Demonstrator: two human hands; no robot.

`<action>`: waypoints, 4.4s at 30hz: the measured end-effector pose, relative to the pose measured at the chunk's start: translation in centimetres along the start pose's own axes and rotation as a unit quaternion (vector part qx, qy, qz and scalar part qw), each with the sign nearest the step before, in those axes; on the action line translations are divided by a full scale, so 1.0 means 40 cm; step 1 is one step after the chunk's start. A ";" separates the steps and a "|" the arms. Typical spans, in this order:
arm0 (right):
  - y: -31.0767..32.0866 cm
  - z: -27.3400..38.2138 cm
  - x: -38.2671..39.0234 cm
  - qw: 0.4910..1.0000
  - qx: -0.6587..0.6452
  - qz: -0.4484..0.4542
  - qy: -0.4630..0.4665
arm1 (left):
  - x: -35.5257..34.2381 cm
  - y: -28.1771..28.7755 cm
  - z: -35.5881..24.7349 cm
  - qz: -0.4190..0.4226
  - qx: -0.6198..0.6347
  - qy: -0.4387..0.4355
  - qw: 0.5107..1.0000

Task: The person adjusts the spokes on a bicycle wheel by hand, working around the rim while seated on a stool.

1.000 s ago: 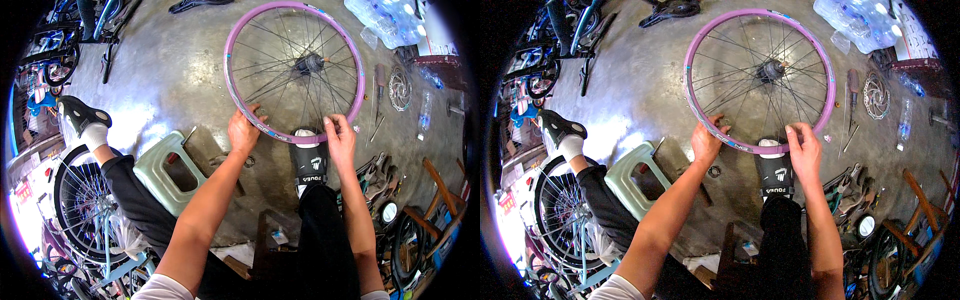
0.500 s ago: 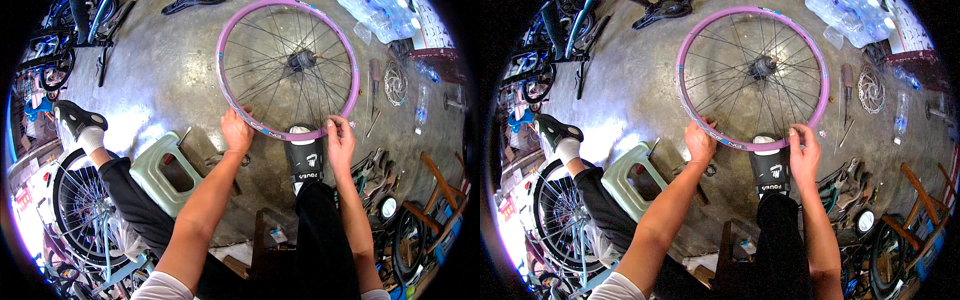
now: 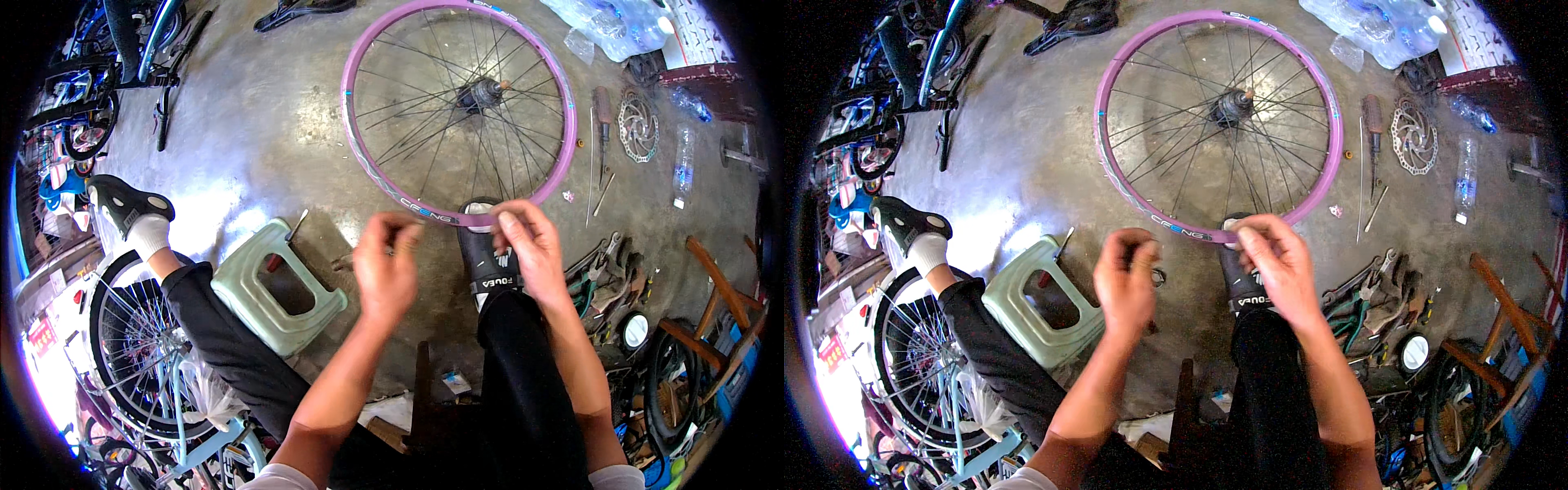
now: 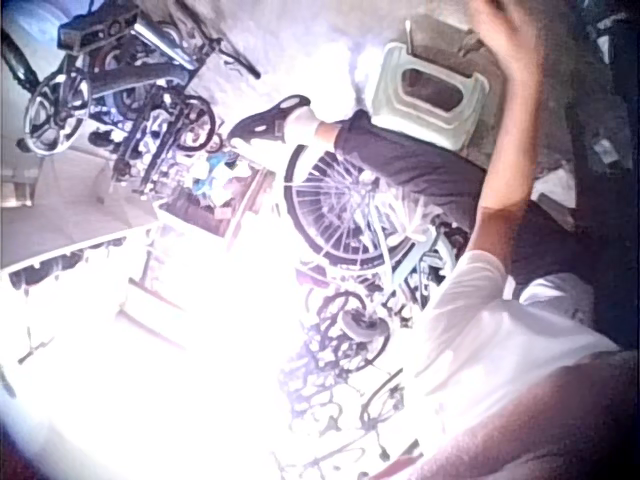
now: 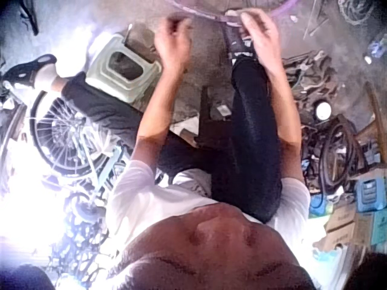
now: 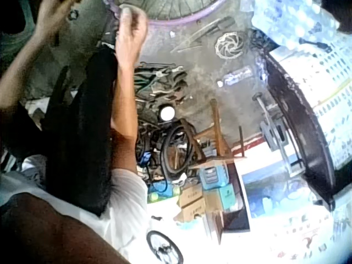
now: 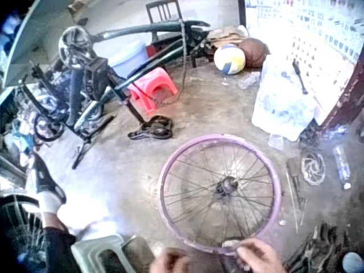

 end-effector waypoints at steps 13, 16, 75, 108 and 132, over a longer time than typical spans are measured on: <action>0.004 -0.062 -0.010 0.995 -0.102 0.012 0.003 | 0.010 -0.192 -0.029 0.144 0.065 0.068 0.985; 0.003 -0.065 -0.015 0.993 -0.115 0.015 -0.008 | 0.013 -0.196 0.015 0.150 0.123 0.106 0.975; 0.100 -0.094 -0.121 0.987 -0.028 -0.133 -0.087 | -0.184 -0.342 0.012 0.151 -0.298 -0.188 0.924; 0.114 -0.218 -0.062 0.937 -0.144 -0.290 -0.132 | -0.223 -0.373 -0.023 0.165 -0.355 -0.084 0.916; 0.241 -0.047 -0.221 0.940 0.009 -0.341 0.028 | -0.202 -0.331 0.002 0.105 0.122 0.234 0.959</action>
Point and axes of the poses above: each hand's wrist, its own x-axis away from the middle knuckle, its own y-axis out of the back of the hand, z = x × y, the point moved 2 cm from there along -x, towards the middle knuckle, and after that the axes turned 9 degrees about x, right-handed, at the moved point
